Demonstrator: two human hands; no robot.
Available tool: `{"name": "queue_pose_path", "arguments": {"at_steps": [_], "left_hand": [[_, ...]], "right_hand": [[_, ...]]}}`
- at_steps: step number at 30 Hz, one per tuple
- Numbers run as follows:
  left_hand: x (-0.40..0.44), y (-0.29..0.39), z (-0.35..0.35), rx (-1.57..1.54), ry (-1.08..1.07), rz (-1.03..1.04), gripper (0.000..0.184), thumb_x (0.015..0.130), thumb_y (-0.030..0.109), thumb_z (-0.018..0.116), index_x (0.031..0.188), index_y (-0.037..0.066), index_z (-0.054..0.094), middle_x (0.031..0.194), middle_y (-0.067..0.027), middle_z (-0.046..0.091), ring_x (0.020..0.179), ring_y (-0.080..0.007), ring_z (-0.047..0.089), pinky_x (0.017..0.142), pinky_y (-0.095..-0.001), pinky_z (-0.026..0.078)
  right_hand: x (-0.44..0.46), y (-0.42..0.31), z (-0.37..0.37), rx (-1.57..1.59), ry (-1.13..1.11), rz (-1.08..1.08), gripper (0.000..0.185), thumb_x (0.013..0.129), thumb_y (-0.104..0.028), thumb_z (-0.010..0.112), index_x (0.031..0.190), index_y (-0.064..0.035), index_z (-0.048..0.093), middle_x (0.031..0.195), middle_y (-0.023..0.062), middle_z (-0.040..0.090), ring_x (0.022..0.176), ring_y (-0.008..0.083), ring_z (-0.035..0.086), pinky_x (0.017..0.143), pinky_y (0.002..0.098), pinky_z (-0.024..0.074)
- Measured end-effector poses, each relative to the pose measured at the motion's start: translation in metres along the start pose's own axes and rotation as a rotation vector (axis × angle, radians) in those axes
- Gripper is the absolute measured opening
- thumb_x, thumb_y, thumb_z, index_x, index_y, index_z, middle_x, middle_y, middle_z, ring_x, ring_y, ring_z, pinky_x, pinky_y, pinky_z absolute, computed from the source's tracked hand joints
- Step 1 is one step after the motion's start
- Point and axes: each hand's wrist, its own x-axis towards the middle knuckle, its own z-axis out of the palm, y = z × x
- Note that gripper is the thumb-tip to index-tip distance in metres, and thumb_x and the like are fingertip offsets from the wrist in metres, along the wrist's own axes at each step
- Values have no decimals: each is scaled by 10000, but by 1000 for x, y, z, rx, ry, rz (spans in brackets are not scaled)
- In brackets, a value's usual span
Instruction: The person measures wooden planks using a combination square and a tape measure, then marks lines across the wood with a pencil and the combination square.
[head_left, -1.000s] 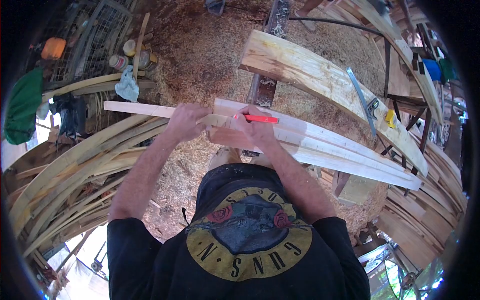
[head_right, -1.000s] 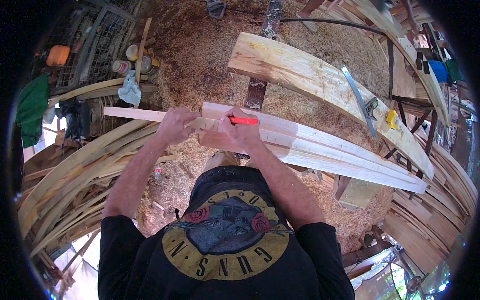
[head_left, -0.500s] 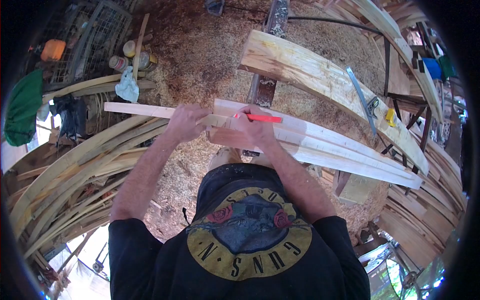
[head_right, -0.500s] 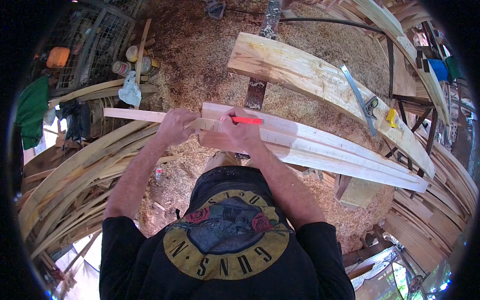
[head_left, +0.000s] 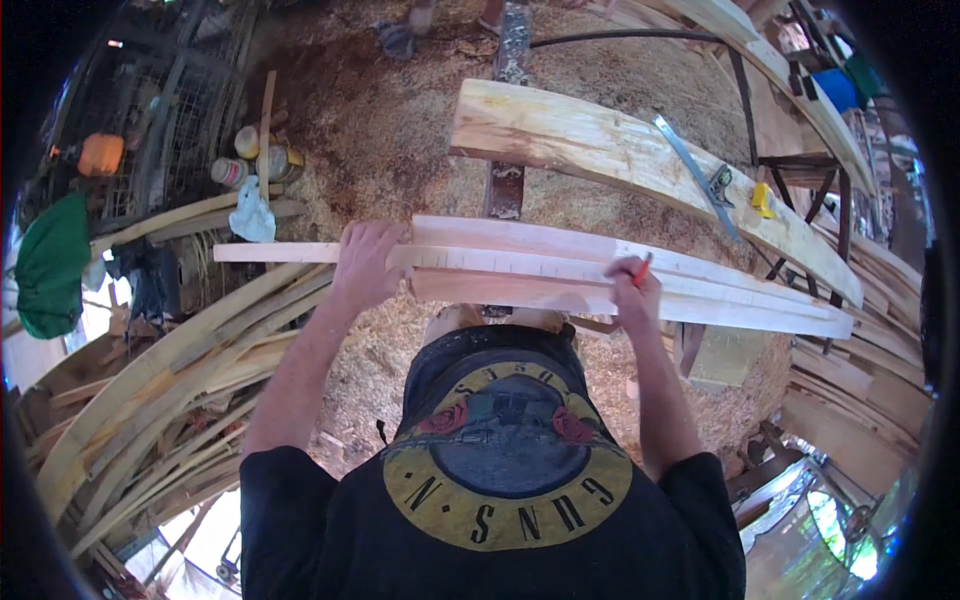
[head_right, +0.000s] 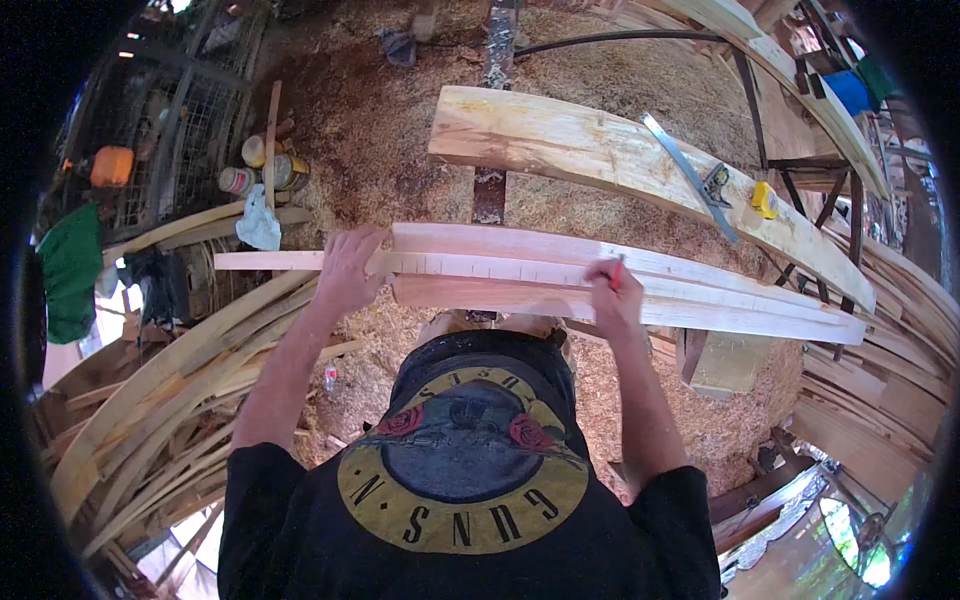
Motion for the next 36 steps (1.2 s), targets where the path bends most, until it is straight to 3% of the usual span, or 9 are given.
{"name": "queue_pose_path", "arguments": {"at_steps": [1, 5, 8, 9, 10, 15, 24, 32, 36], "left_hand": [[-2, 9, -3, -5, 30, 3, 521, 778, 236, 797, 1254, 96, 637, 1196, -175, 655, 1121, -365, 611, 1033, -489, 431], [-40, 58, 4, -348, -78, -51, 528, 842, 251, 748, 1306, 56, 589, 1295, -192, 613, 1227, -375, 568, 1117, -490, 400], [-65, 102, 15, -675, -698, -288, 448, 927, 258, 659, 1326, 63, 600, 1344, -201, 595, 1271, -372, 543, 1080, -471, 420], [-78, 107, 19, -703, -881, -279, 440, 934, 262, 649, 1324, 64, 602, 1340, -201, 599, 1264, -374, 547, 1075, -471, 424], [-94, 107, 20, -686, -1018, -262, 433, 940, 266, 638, 1322, 66, 604, 1336, -201, 603, 1257, -376, 552, 1071, -472, 428], [-154, 65, 44, -450, -1288, -299, 402, 972, 288, 584, 1311, 74, 613, 1315, -201, 621, 1223, -387, 576, 1047, -475, 450], [-168, -14, 145, -22, -1230, -280, 381, 1029, 326, 486, 1291, 88, 629, 1277, -202, 654, 1162, -405, 620, 1005, -480, 488], [-74, 104, 118, -359, -442, -306, 392, 1015, 420, 505, 1052, 96, 722, 852, -200, 720, 876, -406, 703, 787, -530, 525], [-70, 144, 96, -334, -592, -549, 484, 998, 486, 514, 902, 62, 727, 802, -208, 706, 831, -405, 702, 741, -515, 517]], "right_hand": [[-8, 9, -16, -34, 85, -175, 149, 854, 67, 540, 862, -10, 667, 796, -3, 620, 727, 95, 555, 679, 246, 461], [-64, 64, -68, -62, 120, 283, 152, 859, 56, 557, 927, 1, 682, 854, 26, 675, 810, 104, 595, 735, 266, 486], [-111, 158, -65, 171, 292, 265, 184, 906, -115, 616, 1029, -13, 707, 880, 115, 713, 847, 181, 671, 752, 337, 531], [-126, 277, -80, -505, 140, 245, 235, 876, -165, 604, 1062, -114, 738, 815, 83, 711, 796, 216, 680, 770, 388, 554], [-135, 147, -56, -529, 110, 618, 251, 848, -246, 635, 1031, -119, 750, 847, 153, 735, 827, 298, 714, 809, 427, 553], [-169, 161, -52, -407, 182, 473, 269, 880, -302, 620, 1008, -94, 733, 842, 219, 709, 826, 392, 706, 741, 468, 546], [-79, 102, -157, -517, 690, -47, 121, 903, -131, 648, 951, -37, 707, 836, 196, 691, 770, 339, 696, 682, 422, 546], [66, 43, -259, -589, 680, -252, 293, 821, -140, 689, 1100, -51, 672, 1046, 192, 691, 944, 408, 682, 819, 479, 555], [131, 25, -295, -766, 582, -238, 501, 771, -166, 720, 1255, -97, 610, 1286, 185, 611, 1051, 420, 657, 903, 492, 555]]}}
